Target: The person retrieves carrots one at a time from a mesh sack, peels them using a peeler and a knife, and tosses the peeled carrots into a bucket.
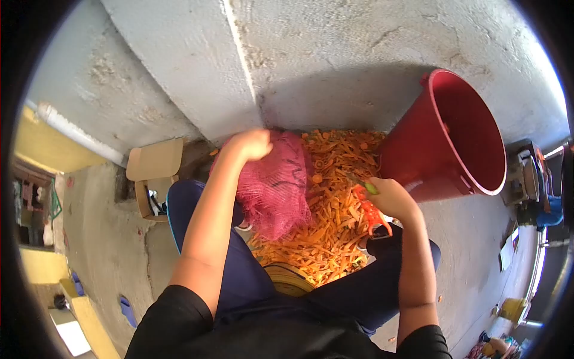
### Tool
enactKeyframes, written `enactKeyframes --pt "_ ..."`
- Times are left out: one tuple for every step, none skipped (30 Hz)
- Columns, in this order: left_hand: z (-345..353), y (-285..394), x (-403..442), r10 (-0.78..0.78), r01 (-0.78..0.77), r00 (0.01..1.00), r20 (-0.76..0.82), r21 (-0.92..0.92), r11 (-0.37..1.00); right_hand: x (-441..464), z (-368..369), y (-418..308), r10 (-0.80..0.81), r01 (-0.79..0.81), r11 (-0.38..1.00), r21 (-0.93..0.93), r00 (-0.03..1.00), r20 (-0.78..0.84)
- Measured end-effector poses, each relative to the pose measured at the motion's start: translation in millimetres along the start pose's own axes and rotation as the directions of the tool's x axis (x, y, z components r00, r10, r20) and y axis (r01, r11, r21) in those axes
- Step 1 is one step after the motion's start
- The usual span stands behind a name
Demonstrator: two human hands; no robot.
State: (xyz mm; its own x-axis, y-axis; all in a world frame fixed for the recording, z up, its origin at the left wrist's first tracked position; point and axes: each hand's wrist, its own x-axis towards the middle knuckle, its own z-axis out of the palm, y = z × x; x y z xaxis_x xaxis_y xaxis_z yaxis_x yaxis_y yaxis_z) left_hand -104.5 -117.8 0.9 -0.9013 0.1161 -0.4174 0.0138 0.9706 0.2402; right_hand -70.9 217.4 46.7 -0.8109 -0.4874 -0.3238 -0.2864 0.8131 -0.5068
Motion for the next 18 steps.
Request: enactKeyframes --pt "33 -27 1 -0.097 0.079 0.982 0.162 0.115 0.990 -4 -9 -7 0.034 -0.034 0.999 -0.018 0.999 0.042" --pt "64 -46 -2 -0.109 0.066 0.946 0.304 0.146 0.987 -5 -12 -9 0.073 -0.070 0.997 -0.035 0.994 0.081" --pt "102 -67 -1 -0.182 0.201 0.845 0.502 0.018 0.980 -4 -8 -5 0.054 -0.049 0.997 -0.057 0.994 0.098" --pt "115 -61 -14 -0.251 0.416 0.704 0.665 -0.099 0.904 -4 -4 1 0.035 -0.026 0.996 -0.083 0.993 0.116" --pt "142 -66 -14 -0.206 0.409 0.654 0.728 -0.112 0.905 -3 0 3 0.016 -0.001 0.994 -0.109 0.991 0.135" --pt "178 -82 -6 -0.179 0.363 0.679 0.712 -0.114 0.925 -1 3 0 0.043 -0.027 0.993 -0.111 0.989 0.140" --pt "181 -73 -9 -0.122 0.158 0.783 0.610 -0.005 0.987 3 10 4 0.062 -0.051 0.995 -0.084 0.988 0.139" --pt "211 -86 -1 -0.091 0.121 0.883 0.460 -0.036 0.992 11 21 11 0.080 -0.073 0.996 -0.058 0.987 0.136" --pt "239 -99 9 -0.060 0.080 0.954 0.295 -0.056 0.995 20 30 17 0.099 -0.095 0.995 -0.030 0.986 0.132" --pt "241 -97 12 -0.040 0.069 0.978 0.206 -0.137 0.988 29 35 18 0.129 -0.115 0.987 -0.114 0.984 0.120" --pt "240 -89 17 -0.024 0.048 0.993 0.114 -0.216 0.975 37 36 17 0.113 -0.101 0.990 -0.094 0.984 0.137" --pt "238 -80 22 -0.015 0.021 1.000 0.024 -0.292 0.956 46 37 17 0.100 -0.090 0.993 -0.072 0.983 0.155" --pt "234 -71 28 -0.004 0.011 1.000 0.027 -0.276 0.961 52 40 19 0.089 -0.081 0.995 -0.050 0.980 0.176" --pt "223 -61 37 0.007 0.001 1.000 0.030 -0.263 0.965 56 42 21 0.094 -0.081 0.993 -0.080 0.979 0.179" --pt "216 -55 47 0.015 -0.006 0.999 0.032 -0.249 0.968 60 43 23 0.097 -0.077 0.991 -0.111 0.979 0.182" --pt "216 -55 57 -0.019 0.043 0.991 0.130 -0.183 0.982 64 45 23 0.097 -0.072 0.988 -0.138 0.978 0.184" --pt "216 -55 65 -0.059 0.086 0.973 0.224 -0.111 0.990 67 45 24 0.104 -0.083 0.990 -0.112 0.974 0.203" --pt "217 -56 70 -0.103 0.120 0.945 0.311 -0.038 0.992 70 42 24 0.110 -0.092 0.992 -0.091 0.969 0.220"
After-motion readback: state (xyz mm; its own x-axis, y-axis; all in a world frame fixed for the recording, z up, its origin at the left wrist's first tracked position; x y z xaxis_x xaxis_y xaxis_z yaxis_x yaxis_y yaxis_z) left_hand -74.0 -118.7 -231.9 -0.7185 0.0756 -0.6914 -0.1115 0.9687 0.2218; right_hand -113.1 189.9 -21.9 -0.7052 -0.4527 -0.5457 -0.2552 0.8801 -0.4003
